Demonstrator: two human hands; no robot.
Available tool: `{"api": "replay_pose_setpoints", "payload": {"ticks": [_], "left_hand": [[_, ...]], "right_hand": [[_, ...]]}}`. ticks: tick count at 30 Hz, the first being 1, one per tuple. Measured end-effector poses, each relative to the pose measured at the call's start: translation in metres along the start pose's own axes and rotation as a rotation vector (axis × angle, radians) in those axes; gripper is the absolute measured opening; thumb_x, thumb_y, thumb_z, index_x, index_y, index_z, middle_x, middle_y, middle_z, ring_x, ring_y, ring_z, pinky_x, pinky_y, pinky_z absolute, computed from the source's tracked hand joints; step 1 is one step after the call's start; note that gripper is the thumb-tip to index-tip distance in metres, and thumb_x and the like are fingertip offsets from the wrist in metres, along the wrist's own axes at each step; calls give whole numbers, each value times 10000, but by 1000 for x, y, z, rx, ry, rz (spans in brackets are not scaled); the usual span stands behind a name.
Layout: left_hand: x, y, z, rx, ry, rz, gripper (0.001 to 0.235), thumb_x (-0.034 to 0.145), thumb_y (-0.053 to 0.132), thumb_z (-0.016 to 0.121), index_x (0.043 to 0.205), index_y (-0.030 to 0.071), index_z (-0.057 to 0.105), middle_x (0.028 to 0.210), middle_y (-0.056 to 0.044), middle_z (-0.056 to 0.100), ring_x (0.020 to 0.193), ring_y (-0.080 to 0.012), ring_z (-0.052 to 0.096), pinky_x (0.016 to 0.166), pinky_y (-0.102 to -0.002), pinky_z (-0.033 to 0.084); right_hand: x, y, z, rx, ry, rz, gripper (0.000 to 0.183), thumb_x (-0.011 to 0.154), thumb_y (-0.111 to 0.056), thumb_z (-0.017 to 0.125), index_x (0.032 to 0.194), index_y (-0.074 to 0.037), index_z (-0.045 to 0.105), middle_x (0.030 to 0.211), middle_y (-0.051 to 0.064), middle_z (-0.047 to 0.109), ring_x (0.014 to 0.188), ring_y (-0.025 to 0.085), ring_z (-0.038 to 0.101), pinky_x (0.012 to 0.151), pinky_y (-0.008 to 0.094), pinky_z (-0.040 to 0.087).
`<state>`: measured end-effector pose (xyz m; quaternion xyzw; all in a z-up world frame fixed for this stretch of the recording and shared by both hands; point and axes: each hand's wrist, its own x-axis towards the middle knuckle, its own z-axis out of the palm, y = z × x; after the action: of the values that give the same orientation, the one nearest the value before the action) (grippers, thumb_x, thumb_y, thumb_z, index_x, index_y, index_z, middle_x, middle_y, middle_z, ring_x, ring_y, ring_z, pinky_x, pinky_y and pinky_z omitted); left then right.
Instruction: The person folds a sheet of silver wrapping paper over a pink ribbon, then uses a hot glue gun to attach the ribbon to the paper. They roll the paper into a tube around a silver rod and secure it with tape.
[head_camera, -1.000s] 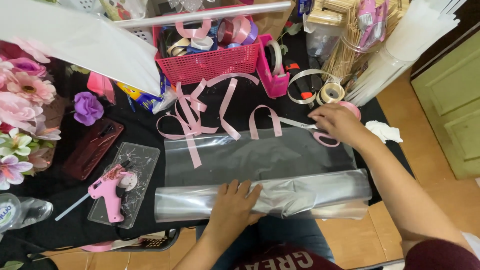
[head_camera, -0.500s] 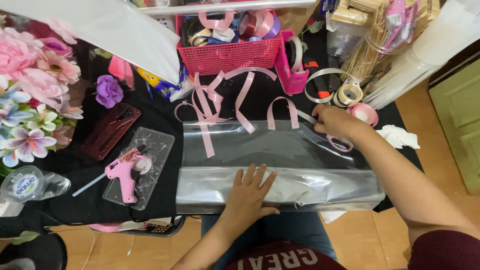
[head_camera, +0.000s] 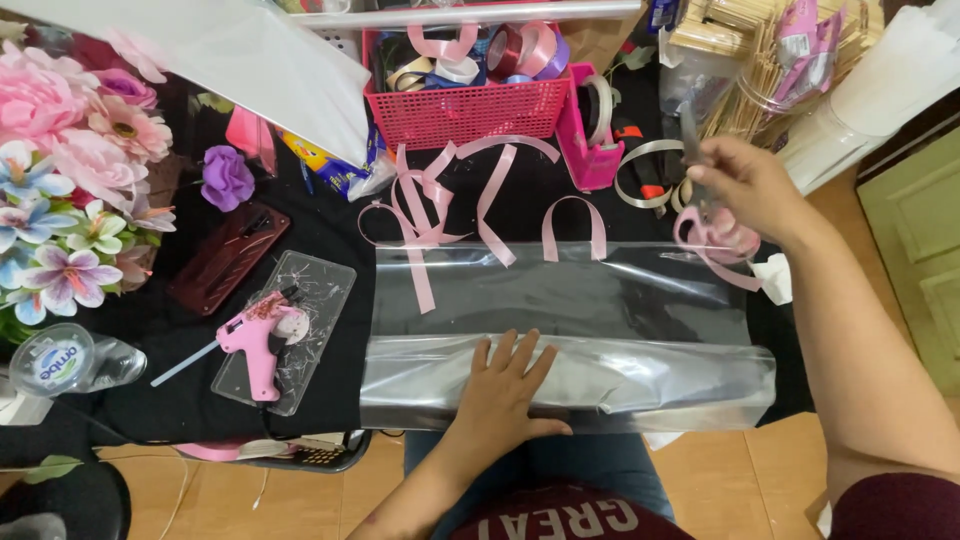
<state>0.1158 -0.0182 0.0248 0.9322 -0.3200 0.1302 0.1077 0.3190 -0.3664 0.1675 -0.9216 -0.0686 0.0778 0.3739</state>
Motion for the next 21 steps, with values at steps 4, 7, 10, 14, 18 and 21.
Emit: {"api": "replay_pose_setpoints", "payload": {"ticks": [4, 7, 10, 14, 18, 21], "left_hand": [[-1, 4, 0, -83, 88, -38, 802, 885, 691, 546, 1438, 111, 553, 1493, -158, 510, 1329, -405, 474, 1039, -608, 358], [1, 5, 2, -129, 175, -73, 502, 981, 383, 588, 1389, 90, 590, 1453, -124, 541, 1289, -359, 484, 1023, -553, 366], [3, 4, 6, -229, 176, -139, 530, 964, 239, 605, 1448, 48, 504, 1375, -127, 597, 1267, -334, 486, 1033, -515, 352], [4, -6, 2, -589, -12, -247, 960, 809, -48, 658, 1608, 31, 132, 1451, -158, 582, 1393, -346, 409, 1133, -508, 252], [6, -19, -4, -746, 46, -252, 785, 841, -148, 437, 1588, 28, 268, 1351, -175, 584, 1312, -358, 460, 1155, -510, 299], [21, -37, -22, -841, 17, -343, 749, 826, -151, 425, 1529, 109, 443, 1558, -179, 456, 1454, -330, 399, 1225, -445, 279]], "right_hand": [[-30, -24, -8, 87, 150, -369, 111, 1145, -32, 506, 1225, -53, 580, 955, 39, 583, 738, 130, 606, 664, 256, 528], [-72, -74, 17, -14, -143, -474, 333, 1071, -158, 471, 1393, -147, 555, 1175, -3, 628, 884, 125, 620, 800, 285, 538], [-95, -79, 69, -94, -511, -592, 404, 1016, -259, 487, 1401, -193, 592, 1256, 4, 721, 1045, 179, 704, 967, 364, 567], [-107, -52, 128, -221, -649, -499, 302, 1018, -263, 548, 1280, -210, 688, 1057, -15, 754, 980, 199, 695, 964, 346, 417], [-114, -22, 155, -292, -399, -566, 272, 959, -266, 659, 1224, -236, 710, 984, -47, 737, 897, 212, 691, 893, 362, 417], [-129, -18, 161, -355, -134, -615, 338, 887, -211, 733, 1219, -270, 754, 1182, 0, 659, 1114, 246, 597, 949, 410, 415]]}}
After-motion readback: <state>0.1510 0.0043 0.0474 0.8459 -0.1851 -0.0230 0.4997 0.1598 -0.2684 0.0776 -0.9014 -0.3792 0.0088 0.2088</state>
